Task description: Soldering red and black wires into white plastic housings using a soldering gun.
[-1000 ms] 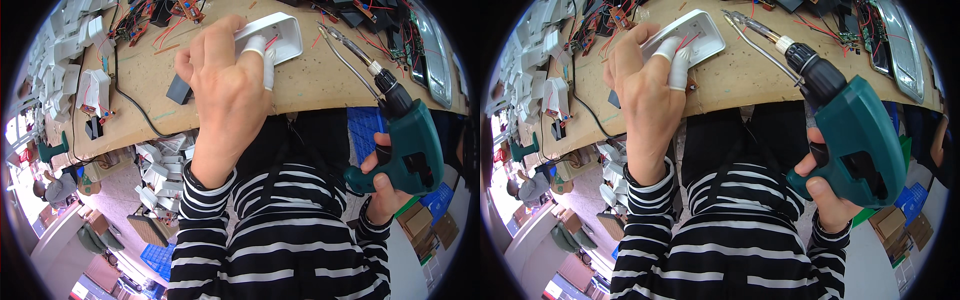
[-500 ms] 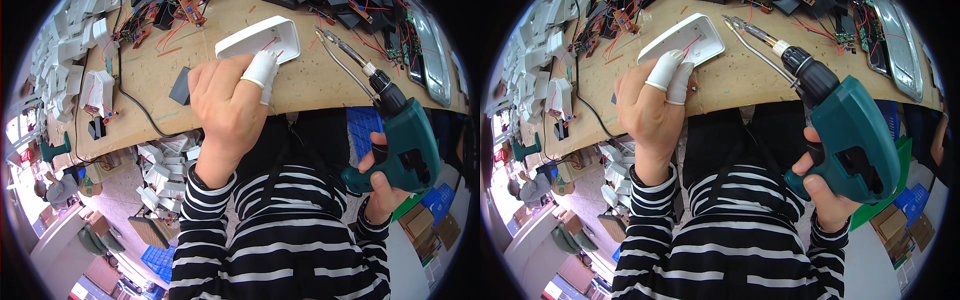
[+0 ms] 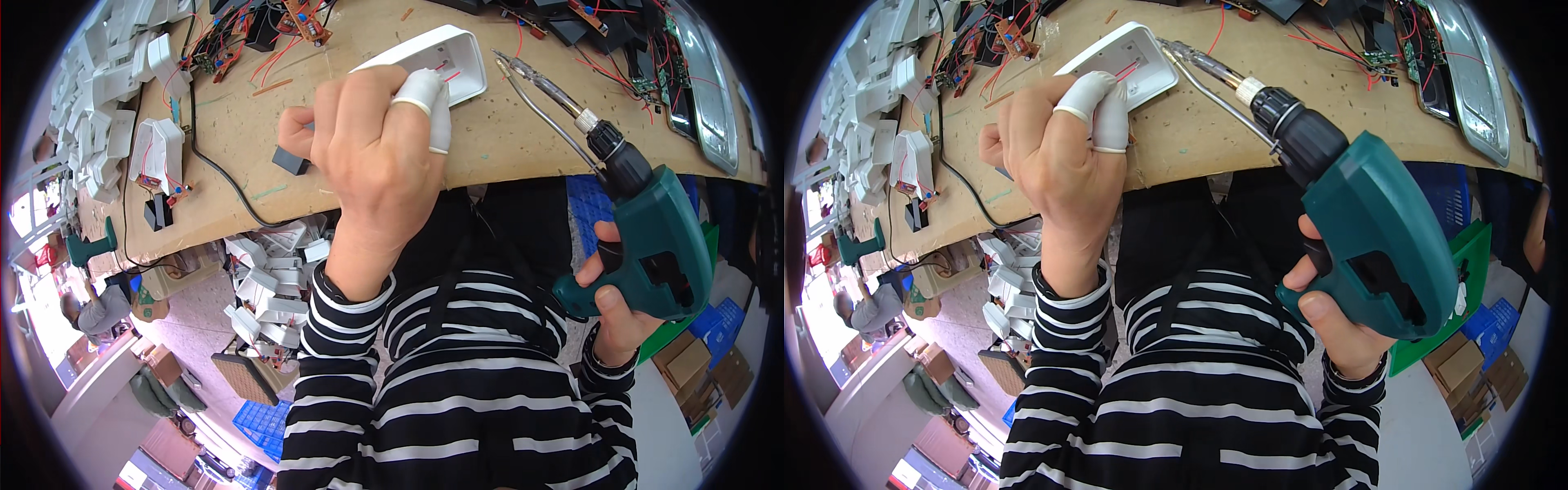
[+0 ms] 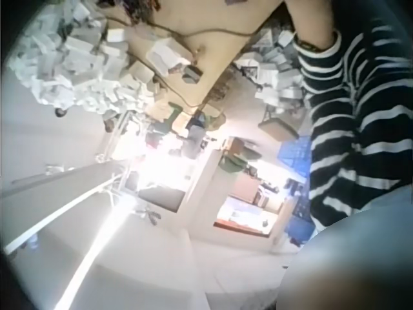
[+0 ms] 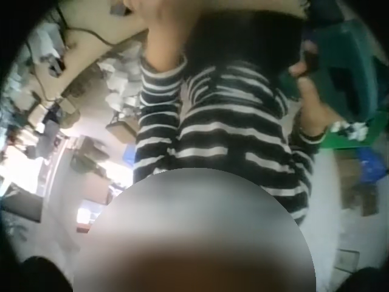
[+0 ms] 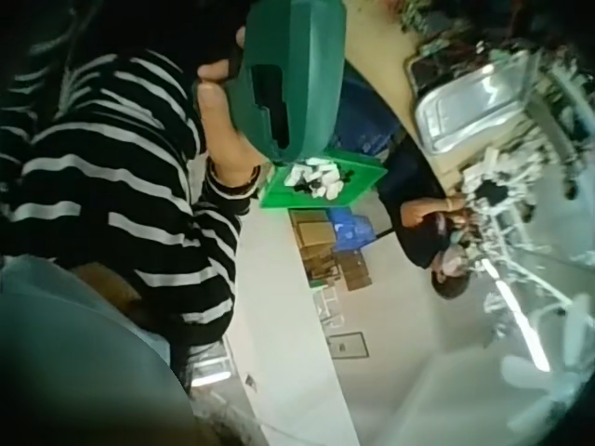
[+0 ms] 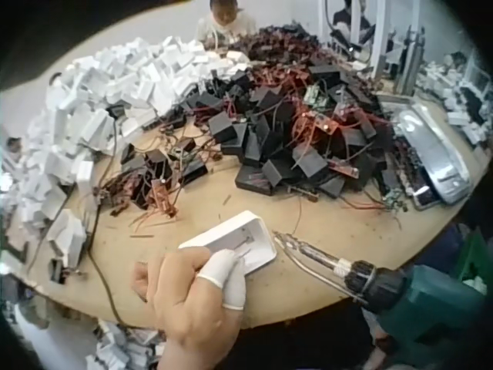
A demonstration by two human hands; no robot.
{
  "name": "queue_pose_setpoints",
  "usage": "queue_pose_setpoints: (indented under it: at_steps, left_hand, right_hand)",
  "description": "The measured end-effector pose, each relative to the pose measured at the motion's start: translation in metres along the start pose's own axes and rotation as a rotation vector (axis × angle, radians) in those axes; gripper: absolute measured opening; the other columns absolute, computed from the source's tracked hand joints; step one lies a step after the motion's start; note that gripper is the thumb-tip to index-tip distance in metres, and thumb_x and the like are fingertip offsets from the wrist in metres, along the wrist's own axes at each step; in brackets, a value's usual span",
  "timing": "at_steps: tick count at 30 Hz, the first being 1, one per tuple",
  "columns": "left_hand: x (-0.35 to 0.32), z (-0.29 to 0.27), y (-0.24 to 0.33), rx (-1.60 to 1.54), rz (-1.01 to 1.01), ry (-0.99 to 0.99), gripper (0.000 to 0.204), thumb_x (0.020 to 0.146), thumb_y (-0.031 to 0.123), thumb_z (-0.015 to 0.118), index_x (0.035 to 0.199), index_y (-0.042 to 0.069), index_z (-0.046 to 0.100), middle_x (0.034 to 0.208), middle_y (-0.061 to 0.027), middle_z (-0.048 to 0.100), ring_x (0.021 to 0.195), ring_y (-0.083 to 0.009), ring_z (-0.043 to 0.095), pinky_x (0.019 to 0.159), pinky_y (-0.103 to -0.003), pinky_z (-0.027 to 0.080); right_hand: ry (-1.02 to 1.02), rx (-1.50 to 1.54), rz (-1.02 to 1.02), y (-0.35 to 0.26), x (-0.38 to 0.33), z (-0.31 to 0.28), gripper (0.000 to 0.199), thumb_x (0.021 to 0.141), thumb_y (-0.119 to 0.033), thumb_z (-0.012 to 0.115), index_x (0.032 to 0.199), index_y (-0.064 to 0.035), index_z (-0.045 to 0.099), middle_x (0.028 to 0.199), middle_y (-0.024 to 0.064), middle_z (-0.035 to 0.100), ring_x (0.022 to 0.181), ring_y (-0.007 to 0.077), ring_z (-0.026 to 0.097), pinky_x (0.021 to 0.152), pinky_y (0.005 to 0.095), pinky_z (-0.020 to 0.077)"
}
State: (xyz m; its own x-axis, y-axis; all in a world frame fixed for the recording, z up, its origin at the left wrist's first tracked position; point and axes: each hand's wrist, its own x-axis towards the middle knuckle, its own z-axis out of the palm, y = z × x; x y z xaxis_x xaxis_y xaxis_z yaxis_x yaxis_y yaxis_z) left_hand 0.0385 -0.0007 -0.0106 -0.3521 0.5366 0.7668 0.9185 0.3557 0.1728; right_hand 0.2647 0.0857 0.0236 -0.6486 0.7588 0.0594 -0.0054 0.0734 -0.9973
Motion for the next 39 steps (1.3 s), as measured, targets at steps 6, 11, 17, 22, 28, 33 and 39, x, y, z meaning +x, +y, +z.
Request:
queue_pose_setpoints:
  at_steps: [6, 11, 17, 22, 28, 33, 39]
  left_hand:
    - [0.008, 0.003, 0.002, 0.064, -0.048, 0.017, 0.013, 0.062, 0.01, 0.07, 0.074, 0.006, 0.065, 0.088, -0.0034, 0.059, 0.081, -0.0174, 0.051, 0.079, -0.031, 0.028]
    - [0.005, 0.019, -0.006, -0.077, -0.04, 0.026, 0.008, 0.063, 0.007, 0.063, 0.064, 0.002, 0.057, 0.092, -0.0056, 0.056, 0.082, -0.0225, 0.051, 0.087, -0.045, 0.027]
    - [0.008, 0.026, -0.003, -0.049, -0.049, 0.041, 0.009, 0.06, 0.005, 0.061, 0.065, -0.001, 0.057, 0.088, -0.0062, 0.055, 0.078, -0.0214, 0.051, 0.081, -0.04, 0.032]
    - [0.004, 0.034, -0.005, -0.134, -0.056, 0.108, 0.012, 0.056, 0.002, 0.059, 0.066, -0.003, 0.057, 0.086, -0.008, 0.055, 0.076, -0.0223, 0.05, 0.073, -0.034, 0.033]
    - [0.004, 0.034, -0.006, -0.124, -0.044, 0.096, 0.011, 0.055, 0.001, 0.058, 0.064, -0.004, 0.055, 0.086, -0.009, 0.054, 0.076, -0.023, 0.05, 0.071, -0.034, 0.034]
    - [0.005, 0.033, -0.005, -0.13, -0.064, 0.077, 0.011, 0.055, 0.0, 0.059, 0.064, -0.004, 0.054, 0.088, -0.0091, 0.054, 0.077, -0.0236, 0.05, 0.071, -0.035, 0.034]
    - [0.006, 0.032, -0.005, -0.138, -0.07, 0.074, 0.012, 0.055, 0.0, 0.059, 0.064, -0.004, 0.053, 0.088, -0.0099, 0.054, 0.077, -0.024, 0.05, 0.071, -0.035, 0.034]
  right_hand:
    - [-0.063, 0.022, 0.008, 0.006, 0.001, -0.001, 0.061, 0.07, -0.011, 0.065, 0.12, 0.0101, 0.037, 0.104, 0.025, 0.055, 0.068, 0.0193, 0.06, 0.059, 0.0276, 0.0503]
    - [-0.111, 0.058, 0.032, 0.012, 0.002, 0.001, 0.061, 0.07, -0.007, 0.064, 0.122, 0.0087, 0.037, 0.105, 0.0251, 0.055, 0.068, 0.0198, 0.06, 0.06, 0.0279, 0.05]
    - [-0.14, 0.074, 0.033, 0.018, 0.004, 0.004, 0.063, 0.07, -0.006, 0.065, 0.124, 0.0069, 0.035, 0.107, 0.0254, 0.054, 0.068, 0.0202, 0.06, 0.06, 0.0283, 0.0501]
    - [-0.168, 0.074, -0.005, 0.021, 0.008, 0.005, 0.063, 0.071, -0.005, 0.064, 0.125, 0.0065, 0.034, 0.107, 0.0257, 0.054, 0.069, 0.0202, 0.06, 0.061, 0.028, 0.0505]
    - [-0.137, 0.072, 0.031, 0.019, 0.013, 0.011, 0.064, 0.07, -0.004, 0.064, 0.126, 0.0064, 0.033, 0.107, 0.0262, 0.054, 0.07, 0.02, 0.06, 0.061, 0.0273, 0.0508]
    - [-0.146, 0.07, 0.025, 0.021, 0.017, 0.012, 0.066, 0.07, -0.005, 0.065, 0.126, 0.0065, 0.033, 0.107, 0.0266, 0.054, 0.071, 0.0196, 0.06, 0.061, 0.0266, 0.0508]
    - [-0.139, 0.066, 0.018, 0.021, 0.022, 0.016, 0.066, 0.071, -0.007, 0.067, 0.126, 0.0069, 0.034, 0.105, 0.0265, 0.055, 0.07, 0.0189, 0.06, 0.062, 0.0259, 0.0506]
